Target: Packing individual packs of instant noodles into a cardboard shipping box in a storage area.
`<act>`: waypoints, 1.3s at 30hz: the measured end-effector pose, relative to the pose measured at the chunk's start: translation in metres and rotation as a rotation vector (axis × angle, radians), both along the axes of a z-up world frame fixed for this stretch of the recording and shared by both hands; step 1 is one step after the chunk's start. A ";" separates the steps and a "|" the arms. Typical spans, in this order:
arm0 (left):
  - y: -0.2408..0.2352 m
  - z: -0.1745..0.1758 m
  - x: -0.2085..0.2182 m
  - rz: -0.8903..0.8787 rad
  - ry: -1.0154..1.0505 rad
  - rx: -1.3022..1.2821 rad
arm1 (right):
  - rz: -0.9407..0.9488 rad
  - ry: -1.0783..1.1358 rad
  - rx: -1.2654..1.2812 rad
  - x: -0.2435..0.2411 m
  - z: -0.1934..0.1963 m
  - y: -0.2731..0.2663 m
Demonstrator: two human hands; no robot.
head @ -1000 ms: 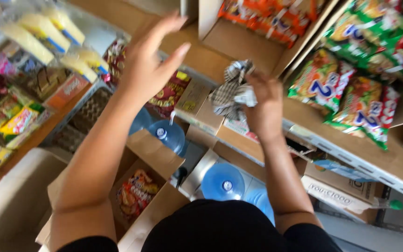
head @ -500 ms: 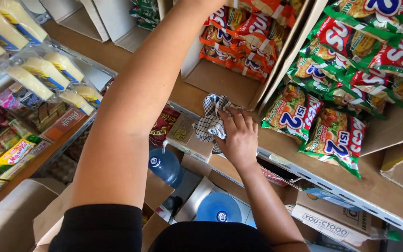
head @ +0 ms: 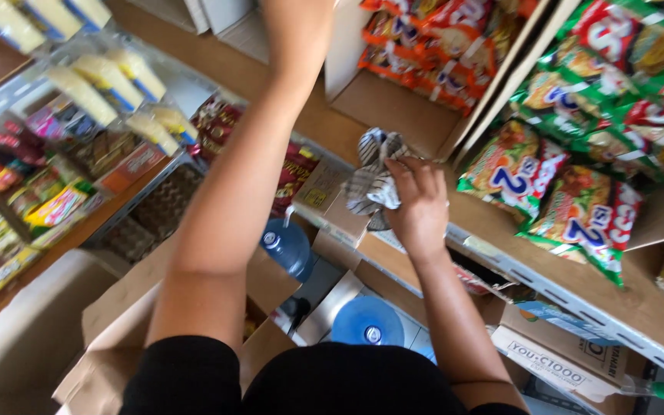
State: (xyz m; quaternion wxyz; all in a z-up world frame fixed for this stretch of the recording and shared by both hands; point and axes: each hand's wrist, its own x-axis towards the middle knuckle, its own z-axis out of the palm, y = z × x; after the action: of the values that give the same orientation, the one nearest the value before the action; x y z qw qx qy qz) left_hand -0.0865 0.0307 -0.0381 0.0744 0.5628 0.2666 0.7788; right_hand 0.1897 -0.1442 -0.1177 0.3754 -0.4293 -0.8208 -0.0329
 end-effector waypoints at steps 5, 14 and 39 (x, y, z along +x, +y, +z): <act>-0.190 0.018 0.032 -0.166 -0.397 -0.187 | 0.295 0.566 -0.058 0.009 -0.003 -0.003; -0.285 -0.169 0.043 -0.591 -0.795 -0.142 | 0.503 0.178 0.264 -0.110 0.066 -0.117; -0.429 -0.218 -0.007 -0.441 -1.024 -0.826 | 0.711 0.390 -0.341 -0.112 -0.051 -0.175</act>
State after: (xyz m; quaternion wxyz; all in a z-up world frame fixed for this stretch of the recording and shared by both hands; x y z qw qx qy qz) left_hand -0.0932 -0.3984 -0.2563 0.5556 0.0911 0.3519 0.7478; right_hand 0.0772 -0.3190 -0.1684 0.4351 -0.1741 -0.8250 0.3158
